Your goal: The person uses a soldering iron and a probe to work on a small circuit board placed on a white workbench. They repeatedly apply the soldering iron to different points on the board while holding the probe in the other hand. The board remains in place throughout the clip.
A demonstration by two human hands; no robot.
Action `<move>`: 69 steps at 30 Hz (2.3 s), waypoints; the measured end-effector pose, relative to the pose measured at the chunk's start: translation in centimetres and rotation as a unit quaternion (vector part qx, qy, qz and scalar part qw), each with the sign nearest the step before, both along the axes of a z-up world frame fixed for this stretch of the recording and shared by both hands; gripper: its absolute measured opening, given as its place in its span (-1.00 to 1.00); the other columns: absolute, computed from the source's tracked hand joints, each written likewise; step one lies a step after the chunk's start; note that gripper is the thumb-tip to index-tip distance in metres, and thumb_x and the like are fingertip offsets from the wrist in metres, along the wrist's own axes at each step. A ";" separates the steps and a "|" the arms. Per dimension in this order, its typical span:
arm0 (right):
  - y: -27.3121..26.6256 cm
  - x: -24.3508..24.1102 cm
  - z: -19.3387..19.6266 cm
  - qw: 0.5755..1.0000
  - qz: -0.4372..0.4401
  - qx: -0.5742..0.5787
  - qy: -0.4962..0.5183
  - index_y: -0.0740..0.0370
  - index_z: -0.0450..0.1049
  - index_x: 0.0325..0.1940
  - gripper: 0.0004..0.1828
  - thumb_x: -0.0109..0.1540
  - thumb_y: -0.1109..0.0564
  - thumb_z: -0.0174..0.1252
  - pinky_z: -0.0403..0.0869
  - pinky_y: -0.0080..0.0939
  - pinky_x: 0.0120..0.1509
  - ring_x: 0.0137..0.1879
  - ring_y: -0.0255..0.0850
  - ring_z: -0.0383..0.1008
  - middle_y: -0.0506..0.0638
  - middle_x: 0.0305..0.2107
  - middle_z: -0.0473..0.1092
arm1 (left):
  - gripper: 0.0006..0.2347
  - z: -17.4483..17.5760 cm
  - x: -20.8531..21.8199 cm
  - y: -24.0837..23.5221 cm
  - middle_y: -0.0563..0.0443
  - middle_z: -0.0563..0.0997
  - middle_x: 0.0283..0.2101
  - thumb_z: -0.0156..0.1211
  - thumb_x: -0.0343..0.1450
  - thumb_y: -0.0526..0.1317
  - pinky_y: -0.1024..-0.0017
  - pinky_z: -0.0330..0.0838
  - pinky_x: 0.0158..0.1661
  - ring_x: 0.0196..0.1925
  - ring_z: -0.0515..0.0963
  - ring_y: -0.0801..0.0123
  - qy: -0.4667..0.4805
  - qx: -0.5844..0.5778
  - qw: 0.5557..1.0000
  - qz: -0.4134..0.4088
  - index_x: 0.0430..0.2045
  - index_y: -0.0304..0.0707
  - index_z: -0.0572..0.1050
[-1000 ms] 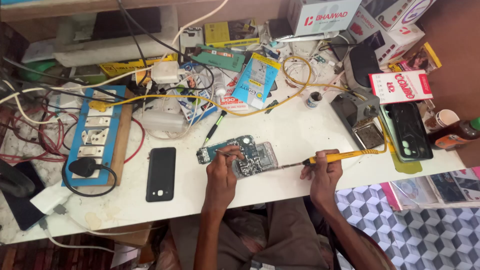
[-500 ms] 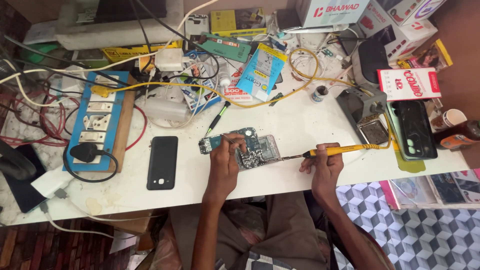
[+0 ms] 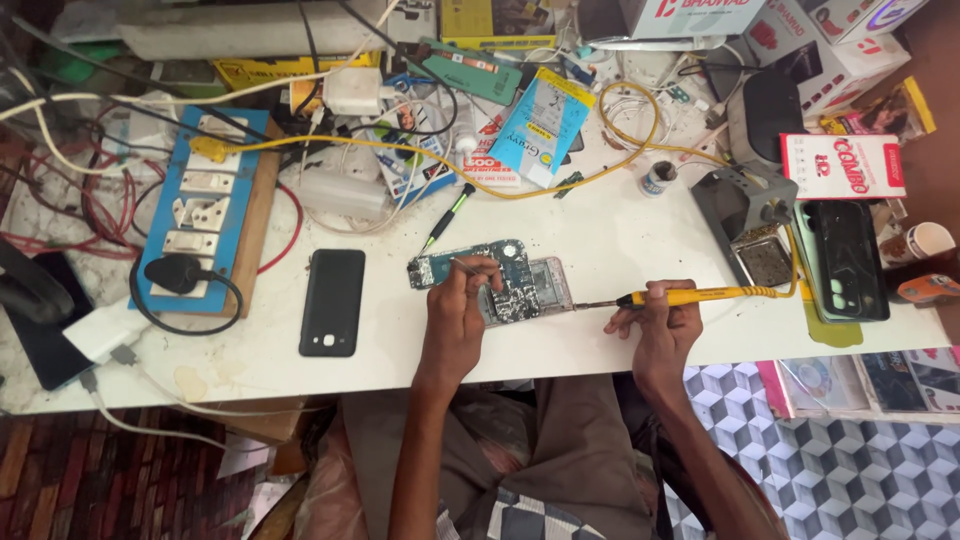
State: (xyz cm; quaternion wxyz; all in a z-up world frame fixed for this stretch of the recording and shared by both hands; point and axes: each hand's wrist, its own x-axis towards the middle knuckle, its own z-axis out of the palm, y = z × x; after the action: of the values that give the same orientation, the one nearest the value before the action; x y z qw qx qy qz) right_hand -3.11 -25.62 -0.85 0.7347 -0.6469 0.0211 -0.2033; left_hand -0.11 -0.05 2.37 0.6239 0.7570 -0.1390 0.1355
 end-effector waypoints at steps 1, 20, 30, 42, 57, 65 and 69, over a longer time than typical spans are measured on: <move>0.0 0.0 0.0 1.000 0.004 0.002 0.001 0.26 0.22 -0.05 -0.75 0.49 0.02 -0.01 0.39 -0.29 -0.40 -0.48 -0.18 0.49 0.09 -0.51 0.40 | -0.82 0.1 -0.1 0.0 -0.09 0.58 -0.37 -0.20 0.62 -0.34 0.44 0.41 -0.33 -0.44 0.50 0.37 0.013 0.001 1.000 -0.001 -0.10 -0.47 0.41; -0.1 0.5 0.3 0.999 0.035 -0.016 0.015 0.28 0.24 0.01 -0.77 0.49 0.04 -0.03 0.43 -0.28 -0.34 -0.36 -0.13 0.58 0.17 -0.44 0.48 | -0.86 0.4 -0.1 0.1 -0.09 0.60 -0.34 -0.15 0.59 -0.39 0.39 0.50 -0.22 -0.31 0.63 0.29 -0.016 0.004 1.000 0.000 -0.12 -0.45 0.42; 0.1 0.8 0.8 0.998 0.037 -0.037 0.035 0.28 0.23 -0.01 -0.75 0.49 0.01 -0.06 0.46 -0.26 -0.31 -0.31 -0.09 0.62 0.21 -0.39 0.53 | -0.85 0.2 -0.2 0.0 -0.09 0.62 -0.34 -0.14 0.59 -0.36 0.37 0.52 -0.23 -0.30 0.66 0.28 -0.005 0.020 1.000 0.009 -0.13 -0.43 0.44; 0.4 0.7 1.0 0.998 0.026 -0.056 0.017 0.28 0.21 -0.04 -0.77 0.51 0.04 -0.08 0.44 -0.29 -0.29 -0.33 -0.17 0.58 0.15 -0.45 0.50 | -0.82 0.3 -0.2 0.1 -0.07 0.62 -0.37 -0.13 0.60 -0.30 0.38 0.44 -0.37 -0.47 0.56 0.32 0.024 0.025 0.999 0.013 -0.13 -0.42 0.45; 0.4 0.6 1.3 0.999 0.022 -0.024 0.017 0.27 0.23 -0.11 -0.79 0.50 0.07 -0.05 0.44 -0.30 -0.28 -0.35 -0.23 0.55 0.11 -0.43 0.46 | -0.77 0.2 -0.3 0.0 -0.05 0.62 -0.34 -0.18 0.63 -0.23 0.40 0.48 -0.27 -0.32 0.63 0.34 0.001 0.021 1.000 0.016 -0.11 -0.42 0.45; 0.7 0.6 1.7 0.999 0.032 -0.031 0.028 0.27 0.26 -0.08 -0.79 0.49 0.05 -0.05 0.44 -0.31 -0.28 -0.29 -0.21 0.58 0.09 -0.42 0.47 | -0.78 0.2 -0.3 0.0 -0.04 0.61 -0.35 -0.18 0.65 -0.24 0.42 0.45 -0.28 -0.35 0.58 0.36 -0.016 0.010 1.000 0.012 -0.10 -0.41 0.44; 0.5 0.6 1.7 0.998 0.030 -0.048 0.038 0.27 0.26 -0.08 -0.80 0.48 0.07 -0.03 0.44 -0.30 -0.28 -0.28 -0.21 0.60 0.07 -0.43 0.44 | -0.77 -0.1 -0.3 0.1 -0.05 0.61 -0.37 -0.17 0.64 -0.23 0.41 0.44 -0.33 -0.42 0.56 0.36 0.001 0.017 1.000 0.014 -0.11 -0.42 0.45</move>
State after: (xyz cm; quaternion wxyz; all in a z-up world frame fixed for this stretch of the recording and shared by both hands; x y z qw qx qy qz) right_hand -2.54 -25.07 0.86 0.7075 -0.6886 0.0198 -0.1577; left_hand -0.39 0.09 2.28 0.6093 0.7693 -0.1300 0.1413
